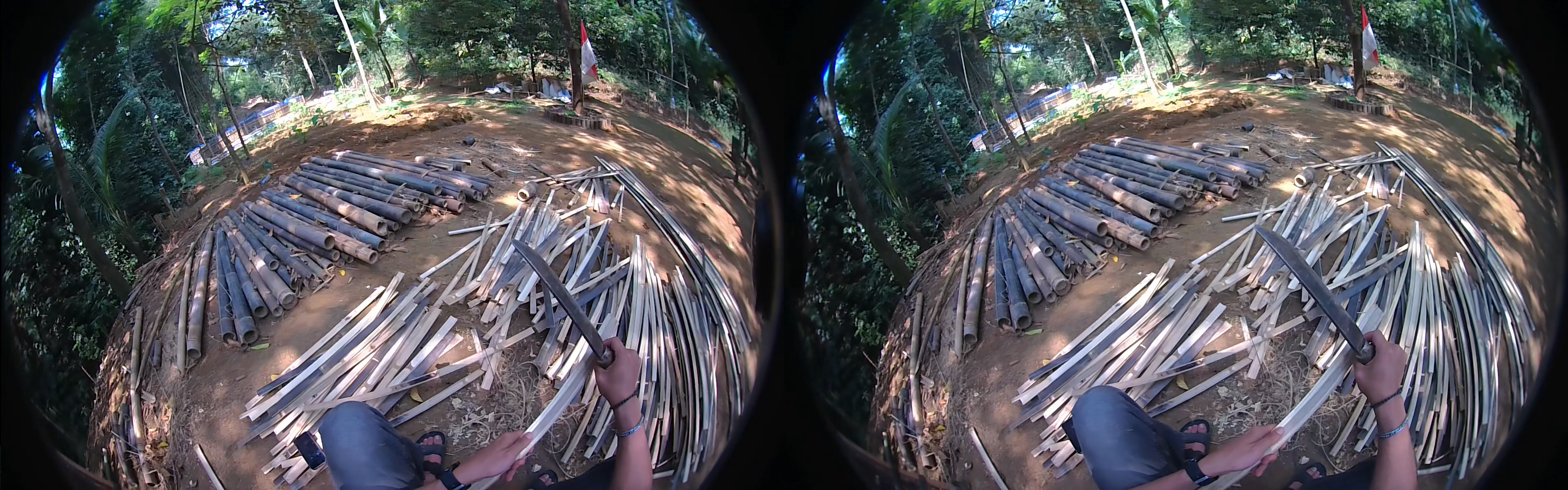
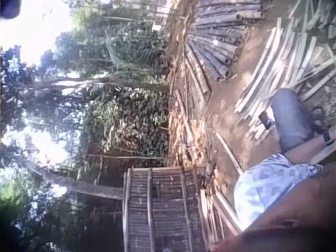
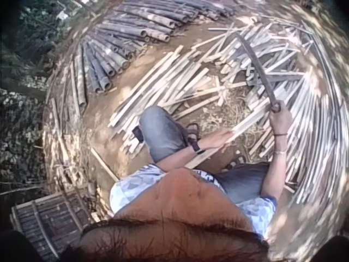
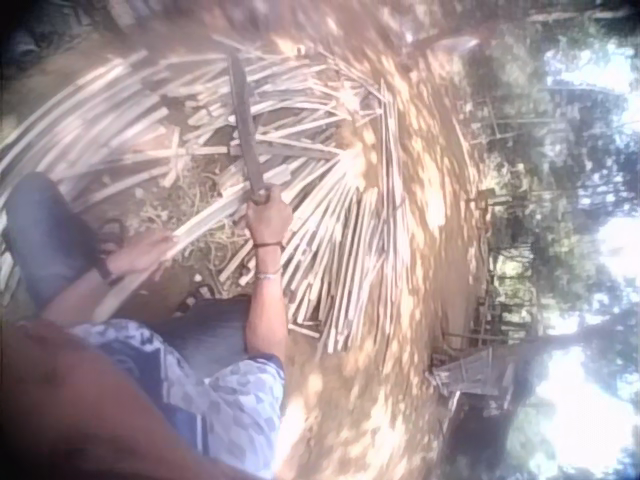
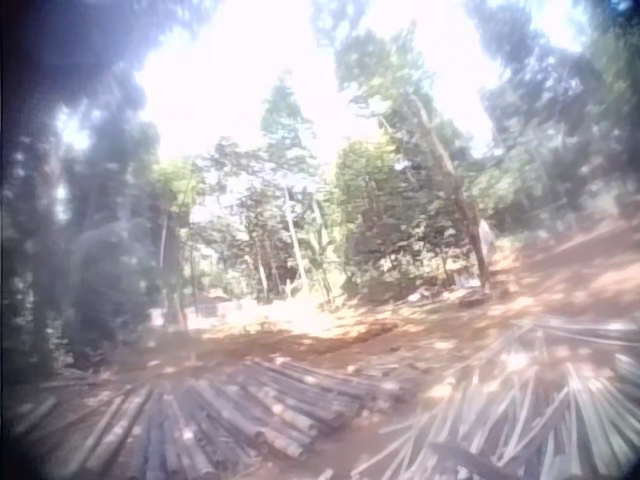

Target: The person shaves a long strip of bamboo using a large knife, holding the strip against their leg and pulling the blade toward them to smooth the surface.

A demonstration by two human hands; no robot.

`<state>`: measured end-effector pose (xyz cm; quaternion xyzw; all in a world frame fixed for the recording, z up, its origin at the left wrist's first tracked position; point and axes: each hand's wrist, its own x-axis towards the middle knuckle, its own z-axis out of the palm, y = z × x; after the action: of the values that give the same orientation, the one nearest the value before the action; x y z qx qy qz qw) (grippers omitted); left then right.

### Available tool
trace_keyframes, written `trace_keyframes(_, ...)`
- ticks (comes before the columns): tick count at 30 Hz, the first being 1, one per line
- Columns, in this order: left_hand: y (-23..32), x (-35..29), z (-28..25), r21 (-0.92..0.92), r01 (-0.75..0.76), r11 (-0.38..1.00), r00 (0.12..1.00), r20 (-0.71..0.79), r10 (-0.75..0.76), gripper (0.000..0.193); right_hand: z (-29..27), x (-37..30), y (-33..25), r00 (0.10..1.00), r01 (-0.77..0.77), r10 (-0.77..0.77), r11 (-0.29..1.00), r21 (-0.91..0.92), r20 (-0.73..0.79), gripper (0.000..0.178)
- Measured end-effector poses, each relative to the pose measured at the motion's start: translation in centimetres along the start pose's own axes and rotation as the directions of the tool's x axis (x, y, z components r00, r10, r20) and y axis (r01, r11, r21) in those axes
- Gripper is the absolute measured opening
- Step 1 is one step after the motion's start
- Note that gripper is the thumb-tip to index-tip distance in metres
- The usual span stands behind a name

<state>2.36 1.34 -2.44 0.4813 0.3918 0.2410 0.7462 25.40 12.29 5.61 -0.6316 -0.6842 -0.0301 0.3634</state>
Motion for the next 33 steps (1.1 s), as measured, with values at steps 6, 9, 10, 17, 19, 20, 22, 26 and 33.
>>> trace_keyframes(6,-1.0,-0.1,-0.2,-0.041,0.008,0.999,0.999,-0.031,-0.009,0.039,-0.9,1.0,1.0,0.993,0.035,-0.044,0.996,-0.078,-0.111,0.024)
trace_keyframes(9,-1.3,0.2,-1.1,-0.029,0.016,0.999,0.998,-0.056,-0.017,0.039,-2.8,1.7,2.9,0.984,-0.047,0.011,0.979,-0.2,-0.177,0.021)
trace_keyframes(10,-1.2,0.3,-1.3,-0.027,0.021,0.999,0.998,-0.053,-0.022,0.039,-3.8,1.9,3.3,0.98,-0.126,0.077,0.955,-0.268,-0.183,0.021)
trace_keyframes(17,1.6,-2.5,-2.6,-0.209,0.053,0.976,0.996,-0.052,-0.065,0.039,-4.7,0.6,6.5,0.929,-0.324,0.323,0.946,0.03,-0.182,0.031)
trace_keyframes(19,2.0,-2.7,-2.5,-0.259,0.06,0.964,0.998,-0.012,-0.065,0.041,-5.7,-0.7,7.1,0.944,-0.186,0.197,0.98,0.066,-0.266,0.025)
trace_keyframes(20,2.2,-2.8,-2.2,-0.286,0.08,0.955,0.996,-0.013,-0.087,0.041,-5.7,-1.4,7.5,0.945,-0.17,0.233,0.95,0.263,-0.23,0.023)
trace_keyframes(22,2.3,-2.9,-2.1,-0.282,0.09,0.955,0.995,-0.013,-0.098,0.042,-7.2,-3.0,5.1,0.929,-0.361,0.37,0.895,0.264,0.014,0.032)
trace_keyframes(26,1.9,-2.9,-2.0,-0.283,0.078,0.956,0.996,-0.017,-0.086,0.042,-7.1,-5.5,1.9,0.974,-0.208,0.2,0.976,0.069,0.11,0.03)
trace_keyframes(33,2.2,-3.6,-1.5,-0.04,-0.003,0.999,0.976,-0.219,-0.006,0.037,-5.6,-8.2,0.1,0.867,0.099,0.0,0.98,-0.173,0.499,0.05)
